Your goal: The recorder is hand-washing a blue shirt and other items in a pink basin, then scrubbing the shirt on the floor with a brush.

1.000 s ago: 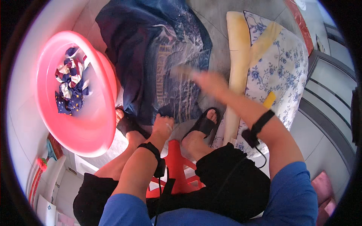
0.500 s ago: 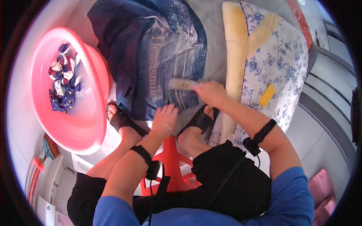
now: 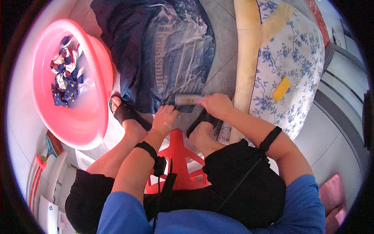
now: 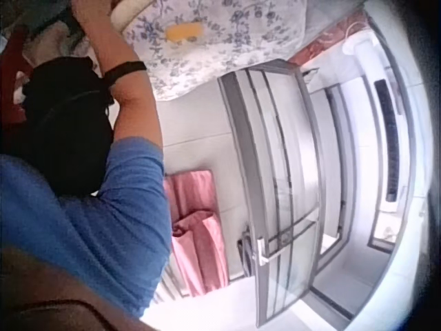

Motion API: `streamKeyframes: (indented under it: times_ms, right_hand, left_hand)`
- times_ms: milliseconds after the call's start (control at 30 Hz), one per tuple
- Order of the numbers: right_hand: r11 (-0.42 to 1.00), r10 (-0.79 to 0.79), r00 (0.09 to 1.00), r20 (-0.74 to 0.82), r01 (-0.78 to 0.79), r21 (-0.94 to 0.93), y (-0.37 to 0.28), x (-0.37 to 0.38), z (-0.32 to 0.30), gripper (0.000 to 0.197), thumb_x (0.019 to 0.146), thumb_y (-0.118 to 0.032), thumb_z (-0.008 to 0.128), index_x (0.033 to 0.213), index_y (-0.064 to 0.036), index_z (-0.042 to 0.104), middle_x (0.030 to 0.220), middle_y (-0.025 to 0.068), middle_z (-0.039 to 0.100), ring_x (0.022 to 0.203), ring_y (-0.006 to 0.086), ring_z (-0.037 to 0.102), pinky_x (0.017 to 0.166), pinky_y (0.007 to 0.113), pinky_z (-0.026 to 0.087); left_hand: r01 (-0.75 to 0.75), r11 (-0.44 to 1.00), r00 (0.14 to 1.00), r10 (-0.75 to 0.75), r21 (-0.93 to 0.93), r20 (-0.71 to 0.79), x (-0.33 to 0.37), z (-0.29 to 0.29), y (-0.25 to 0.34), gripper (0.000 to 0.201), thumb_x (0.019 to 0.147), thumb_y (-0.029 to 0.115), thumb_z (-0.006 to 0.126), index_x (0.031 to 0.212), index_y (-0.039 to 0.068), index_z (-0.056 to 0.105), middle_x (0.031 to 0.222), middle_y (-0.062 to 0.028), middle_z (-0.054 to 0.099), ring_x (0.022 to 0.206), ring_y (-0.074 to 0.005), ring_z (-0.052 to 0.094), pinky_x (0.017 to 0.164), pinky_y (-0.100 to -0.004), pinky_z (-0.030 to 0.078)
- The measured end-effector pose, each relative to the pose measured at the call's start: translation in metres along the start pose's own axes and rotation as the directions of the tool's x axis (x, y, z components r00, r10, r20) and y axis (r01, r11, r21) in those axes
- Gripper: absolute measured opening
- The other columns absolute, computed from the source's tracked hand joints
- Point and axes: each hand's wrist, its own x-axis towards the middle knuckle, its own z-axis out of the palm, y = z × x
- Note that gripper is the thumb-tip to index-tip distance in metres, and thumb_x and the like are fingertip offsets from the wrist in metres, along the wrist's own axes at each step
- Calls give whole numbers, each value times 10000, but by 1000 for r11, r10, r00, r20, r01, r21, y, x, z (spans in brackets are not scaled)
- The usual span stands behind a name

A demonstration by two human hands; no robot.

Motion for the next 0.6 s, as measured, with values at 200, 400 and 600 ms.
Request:
streamKeyframes:
  times_ms: [200, 400, 600]
  right_hand:
    - [802, 507, 859, -79, -436, 408, 10, 12, -7, 472, 974, -450, 468, 882, -39, 680, 794, 216, 686, 798, 393, 687, 668, 460, 556]
    - [981, 181, 968, -172, -166, 102, 15, 16, -38, 400, 967, -390, 481, 959, -52, 696, 840, 214, 699, 732, 357, 702, 662, 498, 560]
    - [999, 2, 997, 79, 2, -47, -23, 20, 4, 445, 952, -440, 500, 951, -49, 711, 831, 192, 704, 762, 353, 706, 669, 484, 559]
  left_hand:
    - [-22, 998, 998, 18, 67, 66, -20, 3, 7, 372, 809, 106, 544, 1163, 12, 612, 1261, -153, 517, 1200, -318, 499, 1049, -415, 388]
    - [71, 969, 987, -101, 235, 121, -20, 6, 54, 598, 855, 163, 513, 1392, -78, 411, 1525, -224, 300, 1415, -351, 298, 1151, -435, 279]
    - [131, 965, 967, -175, 229, 184, -24, 35, 66, 651, 866, 180, 502, 1449, -56, 332, 1515, -243, 305, 1421, -356, 295, 1152, -442, 269]
